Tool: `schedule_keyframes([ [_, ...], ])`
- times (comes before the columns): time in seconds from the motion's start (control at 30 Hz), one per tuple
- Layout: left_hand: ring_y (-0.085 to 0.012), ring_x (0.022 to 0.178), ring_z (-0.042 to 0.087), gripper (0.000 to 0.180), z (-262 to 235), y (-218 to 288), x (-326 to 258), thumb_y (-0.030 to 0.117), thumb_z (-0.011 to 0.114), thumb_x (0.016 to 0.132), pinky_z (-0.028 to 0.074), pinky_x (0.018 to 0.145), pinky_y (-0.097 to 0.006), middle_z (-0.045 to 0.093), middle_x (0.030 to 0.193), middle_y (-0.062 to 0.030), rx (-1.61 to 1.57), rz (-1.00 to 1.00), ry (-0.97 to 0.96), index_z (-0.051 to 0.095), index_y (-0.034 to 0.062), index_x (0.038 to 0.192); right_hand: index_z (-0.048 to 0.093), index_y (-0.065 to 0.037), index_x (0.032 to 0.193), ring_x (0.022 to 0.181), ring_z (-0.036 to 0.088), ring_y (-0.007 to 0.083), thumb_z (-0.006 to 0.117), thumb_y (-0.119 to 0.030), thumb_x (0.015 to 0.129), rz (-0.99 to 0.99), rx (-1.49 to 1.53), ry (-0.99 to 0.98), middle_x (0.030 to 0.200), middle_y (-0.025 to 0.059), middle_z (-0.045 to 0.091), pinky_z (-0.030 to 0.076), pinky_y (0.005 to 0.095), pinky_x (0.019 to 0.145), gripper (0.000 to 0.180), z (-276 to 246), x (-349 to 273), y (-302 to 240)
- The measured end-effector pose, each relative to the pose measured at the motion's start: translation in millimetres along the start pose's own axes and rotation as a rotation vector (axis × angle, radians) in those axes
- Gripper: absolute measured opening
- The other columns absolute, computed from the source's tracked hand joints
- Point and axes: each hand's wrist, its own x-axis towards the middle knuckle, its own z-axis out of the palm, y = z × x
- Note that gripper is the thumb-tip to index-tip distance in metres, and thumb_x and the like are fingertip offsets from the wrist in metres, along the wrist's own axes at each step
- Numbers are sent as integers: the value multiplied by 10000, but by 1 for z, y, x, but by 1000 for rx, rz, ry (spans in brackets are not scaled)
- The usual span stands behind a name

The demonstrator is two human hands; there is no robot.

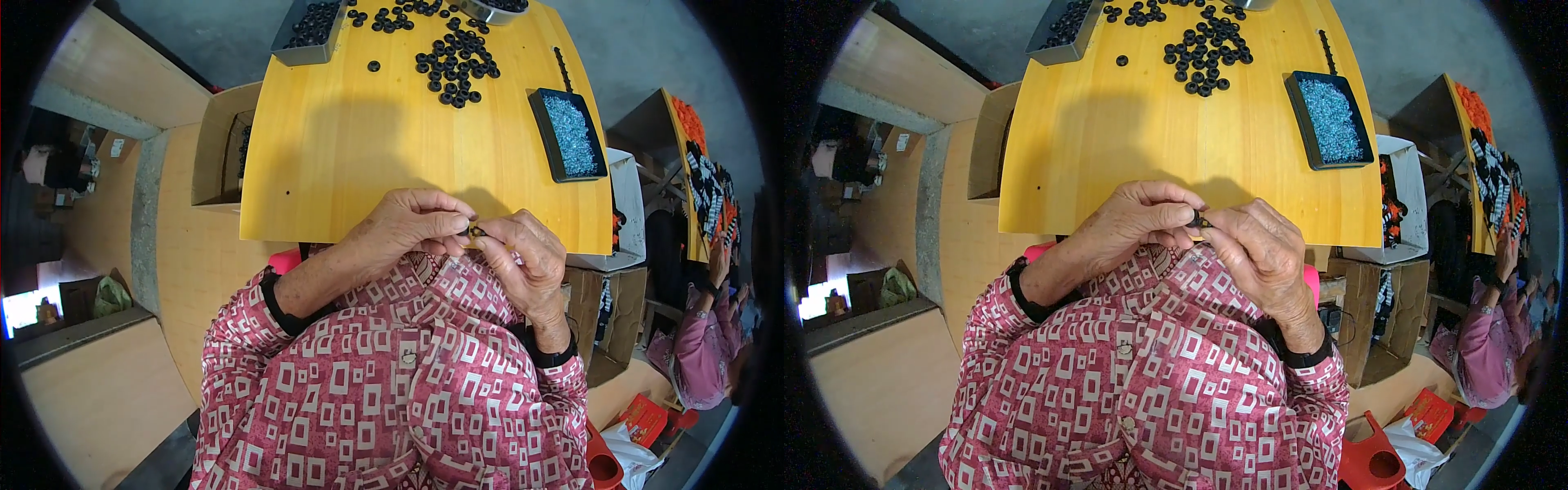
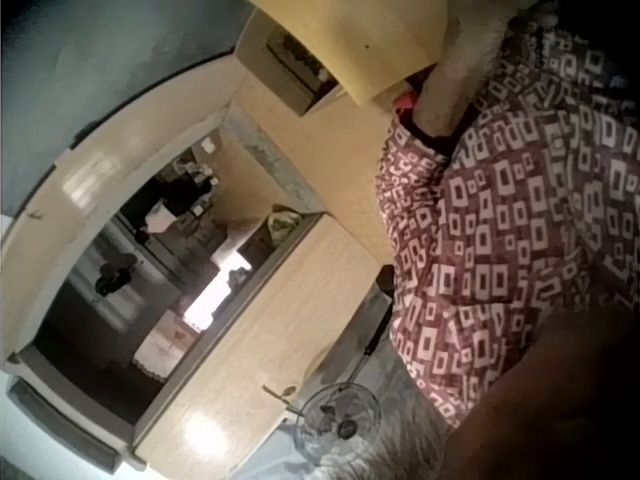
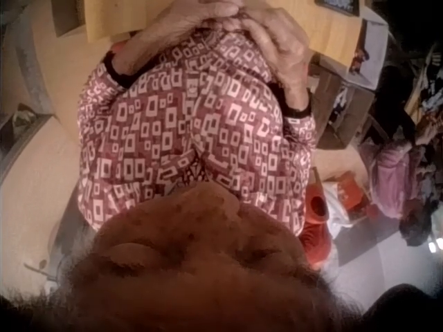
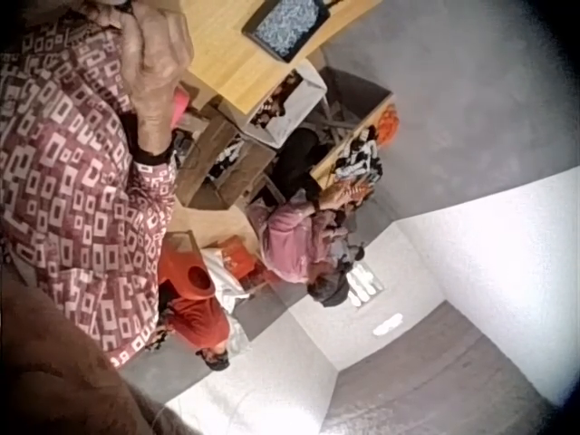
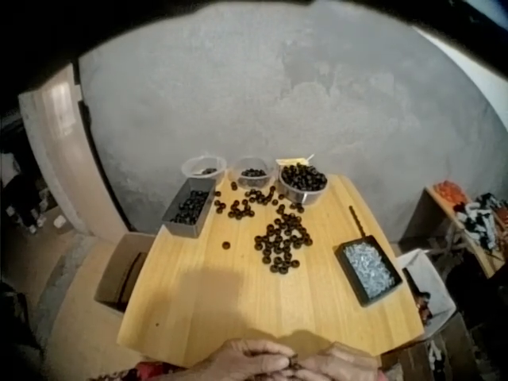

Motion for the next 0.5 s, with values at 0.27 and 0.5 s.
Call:
schedule_keyframes([
  [0.27, -124, 817, 674, 299, 1, 1, -2, 151, 659, 926, 546, 750, -220, 694, 920, -86, 60, 63, -42, 627, -27, 1164, 680, 4, 915, 668, 627, 213, 748, -16, 768, -3, -43, -26, 769, 91, 655, 503, 314, 598, 163, -2, 1, -3],
  [0.5, -103, 843, 654, 293, 2, -2, -1, 52, 661, 897, 536, 764, -216, 674, 980, -70, 193, 179, -73, 620, -39, 1172, 676, 12, 912, 669, 627, 212, 749, -6, 764, -23, -34, -13, 765, 95, 652, 502, 310, 594, 166, -2, -1, 1],
])
